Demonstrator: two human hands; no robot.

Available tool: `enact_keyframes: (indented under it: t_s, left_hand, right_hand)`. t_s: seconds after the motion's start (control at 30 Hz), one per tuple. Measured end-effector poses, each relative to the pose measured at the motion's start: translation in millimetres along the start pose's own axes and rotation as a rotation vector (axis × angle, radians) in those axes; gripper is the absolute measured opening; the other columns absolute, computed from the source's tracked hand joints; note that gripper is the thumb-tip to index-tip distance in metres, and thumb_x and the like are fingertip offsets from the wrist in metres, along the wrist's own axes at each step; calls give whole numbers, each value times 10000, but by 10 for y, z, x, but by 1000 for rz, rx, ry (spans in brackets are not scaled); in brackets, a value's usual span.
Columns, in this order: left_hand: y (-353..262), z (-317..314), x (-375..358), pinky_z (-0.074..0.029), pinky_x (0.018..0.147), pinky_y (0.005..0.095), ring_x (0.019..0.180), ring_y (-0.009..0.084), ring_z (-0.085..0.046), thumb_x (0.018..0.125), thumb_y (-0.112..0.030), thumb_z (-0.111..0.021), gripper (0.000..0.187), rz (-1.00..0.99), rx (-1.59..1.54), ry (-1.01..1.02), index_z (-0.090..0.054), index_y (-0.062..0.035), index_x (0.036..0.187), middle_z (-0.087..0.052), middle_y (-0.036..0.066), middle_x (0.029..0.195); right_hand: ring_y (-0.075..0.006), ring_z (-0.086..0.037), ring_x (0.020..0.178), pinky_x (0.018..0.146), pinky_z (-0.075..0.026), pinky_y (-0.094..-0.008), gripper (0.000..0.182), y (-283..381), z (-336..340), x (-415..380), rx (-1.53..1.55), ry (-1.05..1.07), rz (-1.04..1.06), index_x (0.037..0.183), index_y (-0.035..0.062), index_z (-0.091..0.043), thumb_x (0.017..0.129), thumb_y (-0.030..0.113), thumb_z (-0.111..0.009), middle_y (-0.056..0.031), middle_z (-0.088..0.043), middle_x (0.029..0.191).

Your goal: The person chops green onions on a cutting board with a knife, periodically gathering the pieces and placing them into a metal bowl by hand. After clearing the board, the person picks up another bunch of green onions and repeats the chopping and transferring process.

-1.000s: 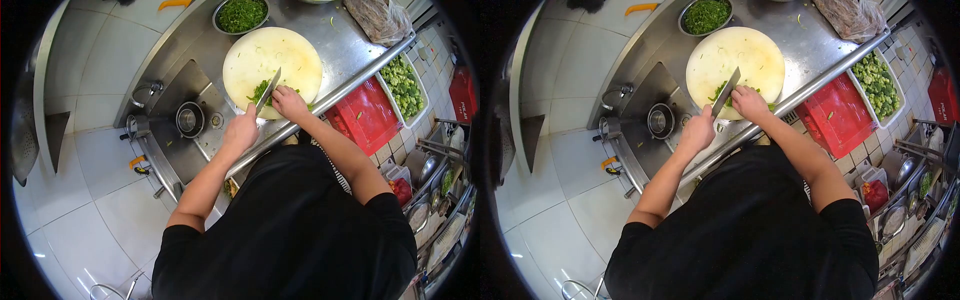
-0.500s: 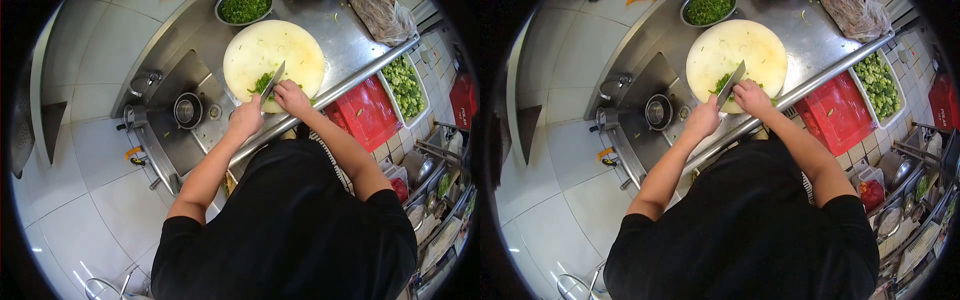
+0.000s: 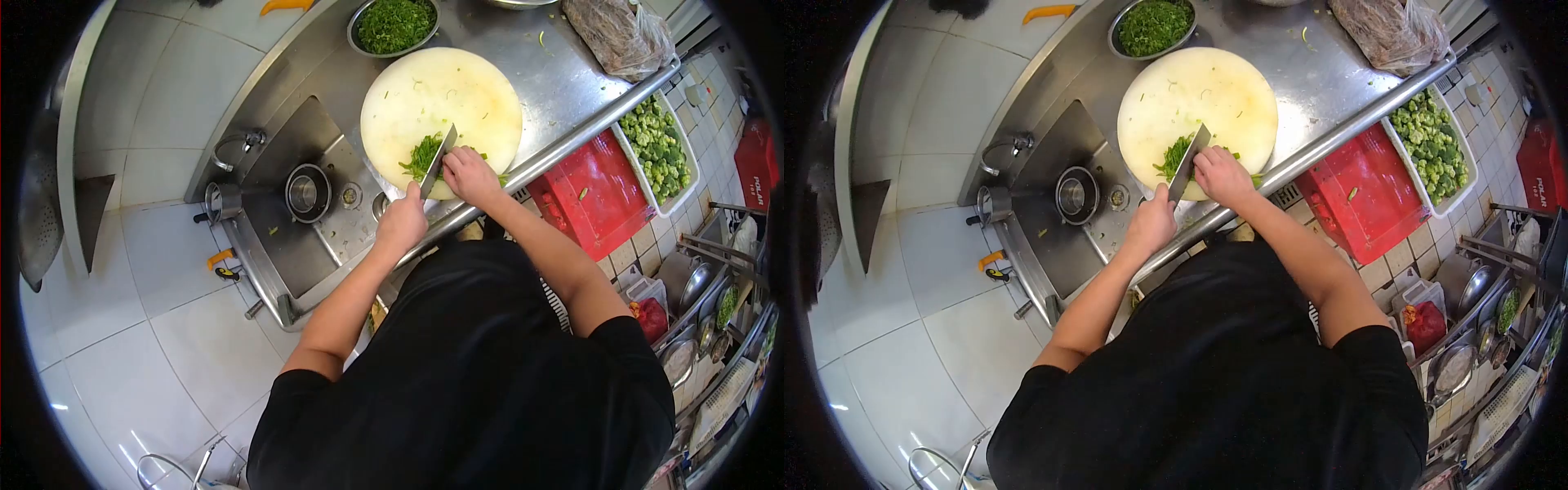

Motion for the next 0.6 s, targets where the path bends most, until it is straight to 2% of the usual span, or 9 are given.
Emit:
enact_keyframes:
  t_s: [0.17,0.3,0.37,0.5,0.6]
  left_hand:
    - [-17,15,137,-481,773,605,847,523,-631,967,-188,-518,241,-8,4,-24,-441,-31,1132,-647,329,855]
    - [-193,267,-26,-481,777,603,855,520,-632,970,-193,-514,249,-31,32,-22,-450,-39,1155,-649,326,863]
    - [-286,439,-261,-500,742,590,835,475,-666,960,-180,-510,216,17,85,-2,-459,-29,1107,-672,290,857]
    - [2,-29,-153,-499,728,594,812,481,-662,954,-171,-514,211,28,110,14,-460,-21,1092,-671,285,836]
    - [-117,0,82,-498,734,594,817,483,-661,925,-148,-531,216,-57,72,-81,-458,-26,1089,-661,299,816]
  right_hand:
    - [-296,-583,913,836,-492,-406,125,46,100,5,-57,6,61,930,62,-607,822,120,-636,-107,-589,927]
    - [-308,-595,887,835,-498,-411,93,-40,85,46,42,74,-18,889,51,-622,816,108,-625,-119,-602,906]
    - [-310,-598,874,826,-503,-413,100,-60,82,47,65,95,-30,893,48,-620,813,107,-628,-122,-602,892]
    - [-313,-599,868,817,-507,-415,97,-43,71,6,67,50,-3,887,46,-617,815,108,-630,-119,-602,883]
    - [-311,-599,875,815,-507,-414,94,-24,117,-4,43,18,25,882,40,-605,817,103,-629,-121,-596,884]
Point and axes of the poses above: each hand's wrist, its own x-axis towards the middle knuckle, its own z-axis out of the back of the hand, y = z × x, the point moved 9 cm from there along x, towards the middle knuckle
